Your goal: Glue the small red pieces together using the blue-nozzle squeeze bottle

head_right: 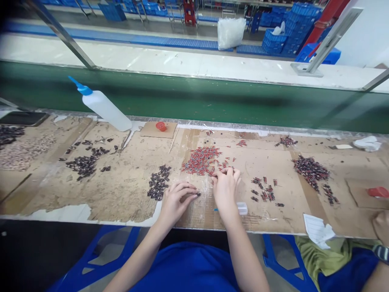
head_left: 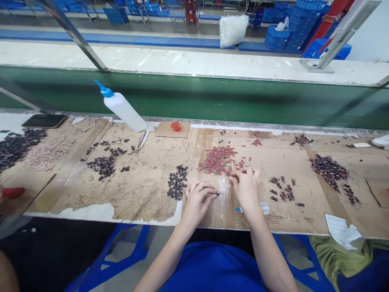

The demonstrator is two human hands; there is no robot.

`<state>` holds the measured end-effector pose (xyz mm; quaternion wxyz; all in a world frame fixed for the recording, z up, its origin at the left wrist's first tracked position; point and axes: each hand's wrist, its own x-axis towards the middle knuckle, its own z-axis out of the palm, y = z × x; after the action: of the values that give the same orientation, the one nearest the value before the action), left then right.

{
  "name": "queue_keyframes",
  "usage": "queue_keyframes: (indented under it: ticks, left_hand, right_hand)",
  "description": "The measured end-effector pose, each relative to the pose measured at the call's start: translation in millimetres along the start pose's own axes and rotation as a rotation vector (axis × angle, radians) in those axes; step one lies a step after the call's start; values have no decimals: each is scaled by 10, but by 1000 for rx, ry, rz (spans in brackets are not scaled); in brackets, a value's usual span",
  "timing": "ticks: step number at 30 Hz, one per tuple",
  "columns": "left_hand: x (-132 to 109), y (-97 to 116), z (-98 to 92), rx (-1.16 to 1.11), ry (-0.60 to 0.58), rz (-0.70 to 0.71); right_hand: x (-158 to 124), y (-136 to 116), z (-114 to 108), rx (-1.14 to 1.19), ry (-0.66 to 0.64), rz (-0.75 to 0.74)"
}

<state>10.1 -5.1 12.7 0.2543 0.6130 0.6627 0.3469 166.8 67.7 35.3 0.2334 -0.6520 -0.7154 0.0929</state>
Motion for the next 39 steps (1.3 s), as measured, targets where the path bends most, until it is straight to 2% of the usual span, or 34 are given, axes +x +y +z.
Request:
queue_keyframes:
  ticks: [4, 8, 12, 19, 28, 34, 39]
  left_hand:
    - [5, -34, -16, -229, 46, -56]
    - [2, -4, -38, -483, 121, -137]
    - [30, 50, -72, -528, 199, -145]
    - [73, 91, -112, -478, 282, -125]
    - [125, 182, -89, -547, 291, -170]
    - [180, 236, -123, -676, 227, -185]
    - [194, 258, -126, -700, 233, -218]
  right_hand:
    - [44, 32, 13, 61, -44, -58]
    - [59, -11, -70, 385, -144, -234]
    - [43, -110, -124, 619, -301, -338]
    - [5, -192, -61, 760, -303, -210]
    - [-51, -197, 18, 881, -411, -79]
    - [-10, -191, -1, 924, -336, -80]
    - [15, -183, -29, 873, -292, -148]
